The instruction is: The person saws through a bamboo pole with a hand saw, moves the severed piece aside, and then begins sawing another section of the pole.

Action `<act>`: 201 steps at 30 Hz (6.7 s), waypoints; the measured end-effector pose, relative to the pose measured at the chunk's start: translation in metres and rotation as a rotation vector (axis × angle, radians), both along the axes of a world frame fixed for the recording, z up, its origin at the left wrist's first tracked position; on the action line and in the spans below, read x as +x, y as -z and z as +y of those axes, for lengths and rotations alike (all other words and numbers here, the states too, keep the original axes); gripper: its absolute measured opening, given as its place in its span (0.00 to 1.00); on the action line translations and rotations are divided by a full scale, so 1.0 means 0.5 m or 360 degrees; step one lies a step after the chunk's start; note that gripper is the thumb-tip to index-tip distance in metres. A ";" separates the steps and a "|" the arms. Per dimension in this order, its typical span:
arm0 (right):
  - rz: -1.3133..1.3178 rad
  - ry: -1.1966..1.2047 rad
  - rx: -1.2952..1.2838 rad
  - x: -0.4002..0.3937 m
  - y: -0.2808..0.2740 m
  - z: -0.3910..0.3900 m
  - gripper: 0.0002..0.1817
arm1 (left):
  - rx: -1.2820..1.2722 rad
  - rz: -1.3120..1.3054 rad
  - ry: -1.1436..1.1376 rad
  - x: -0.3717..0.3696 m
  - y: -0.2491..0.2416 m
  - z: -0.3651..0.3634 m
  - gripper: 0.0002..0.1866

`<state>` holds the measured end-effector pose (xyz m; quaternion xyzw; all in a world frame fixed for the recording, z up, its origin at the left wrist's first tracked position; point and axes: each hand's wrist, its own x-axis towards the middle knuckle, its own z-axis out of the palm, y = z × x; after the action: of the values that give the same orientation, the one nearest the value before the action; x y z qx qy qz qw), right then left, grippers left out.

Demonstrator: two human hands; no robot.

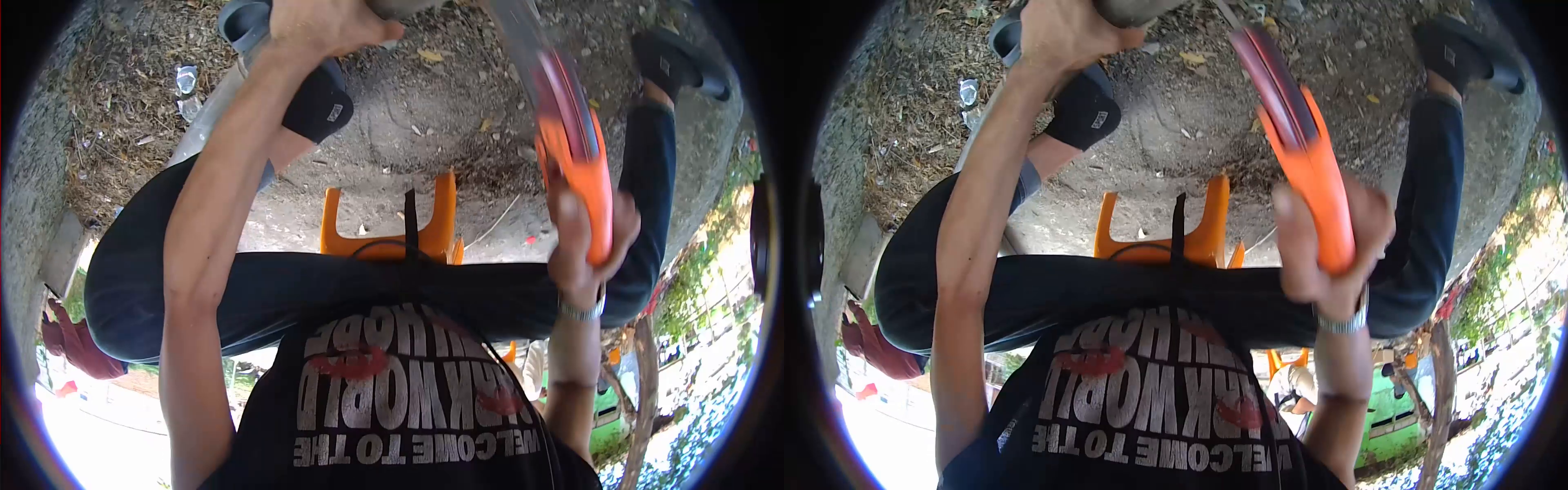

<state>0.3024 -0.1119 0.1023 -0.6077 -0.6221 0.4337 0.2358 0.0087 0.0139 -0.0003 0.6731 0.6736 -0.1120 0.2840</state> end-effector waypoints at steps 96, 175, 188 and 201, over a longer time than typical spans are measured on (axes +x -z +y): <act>0.0271 -0.0331 0.3192 0.117 -0.856 -0.426 0.25 | 0.2812 -0.2312 0.1093 0.057 -0.917 -0.633 0.34; 0.0289 0.0267 0.0106 0.029 -0.026 -0.026 0.12 | 0.0872 -0.0023 -0.0260 -0.023 0.057 -0.163 0.47; 0.0167 0.0041 0.0142 0.086 -0.062 0.042 0.12 | 0.0779 0.0013 -0.0254 -0.023 0.065 -0.160 0.52; -0.0220 -0.0267 0.0492 0.093 -0.071 0.027 0.11 | 0.0808 0.0047 -0.0256 -0.021 0.066 -0.159 0.51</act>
<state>0.3490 -0.0984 0.1376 -0.5385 -0.7446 0.3082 0.2461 -0.0017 -0.0655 -0.0334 0.6654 0.7355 0.0738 0.1042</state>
